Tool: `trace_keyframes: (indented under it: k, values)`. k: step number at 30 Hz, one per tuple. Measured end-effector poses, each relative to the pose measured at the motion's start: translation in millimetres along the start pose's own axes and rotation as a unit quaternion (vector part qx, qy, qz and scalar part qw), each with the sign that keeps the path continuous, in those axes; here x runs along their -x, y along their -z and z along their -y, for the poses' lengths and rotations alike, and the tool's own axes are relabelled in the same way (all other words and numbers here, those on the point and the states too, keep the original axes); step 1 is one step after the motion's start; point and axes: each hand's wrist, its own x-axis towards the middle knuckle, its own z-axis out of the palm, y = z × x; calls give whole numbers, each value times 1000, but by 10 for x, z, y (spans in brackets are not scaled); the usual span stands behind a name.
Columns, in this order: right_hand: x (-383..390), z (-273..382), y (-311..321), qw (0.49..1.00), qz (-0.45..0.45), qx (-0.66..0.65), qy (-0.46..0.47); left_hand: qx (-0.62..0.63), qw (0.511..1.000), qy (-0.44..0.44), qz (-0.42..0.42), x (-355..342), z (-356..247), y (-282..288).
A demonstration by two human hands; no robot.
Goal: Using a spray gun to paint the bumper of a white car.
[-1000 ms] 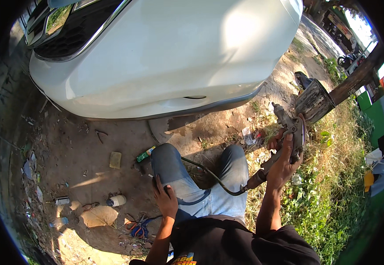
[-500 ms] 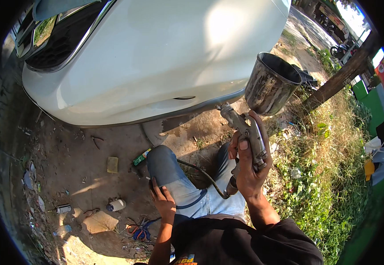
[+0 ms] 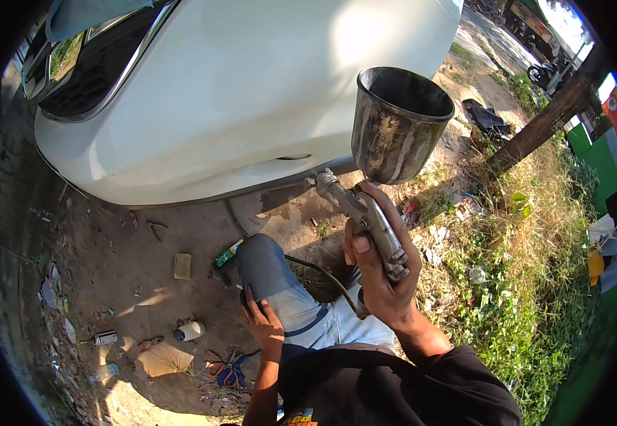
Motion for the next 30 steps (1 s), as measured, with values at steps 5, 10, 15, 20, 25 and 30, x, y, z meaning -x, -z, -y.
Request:
trace_keyframes:
  k: [5, 10, 15, 20, 25, 30]
  values:
    - [11, -28, 83, 995, -72, -68, -30, -2, 1000, -3, 0, 5, 31, 20]
    - [-54, -38, 226, 988, -139, -75, 3, -11, 1000, 14, 16, -5, -89, 52]
    - [-86, -99, 382, 963, -263, -61, -12, -19, 999, 22, 16, 11, -45, 30]
    - [-102, -42, 379, 961, -271, -52, -9, -26, 999, 17, 13, 1, -46, 35]
    - [-102, 76, 109, 979, -184, -90, -20, -9, 1000, 12, 13, -5, -44, 28]
    - [-71, 62, -47, 994, -91, -64, -19, -14, 1000, 15, 9, 11, -7, 23]
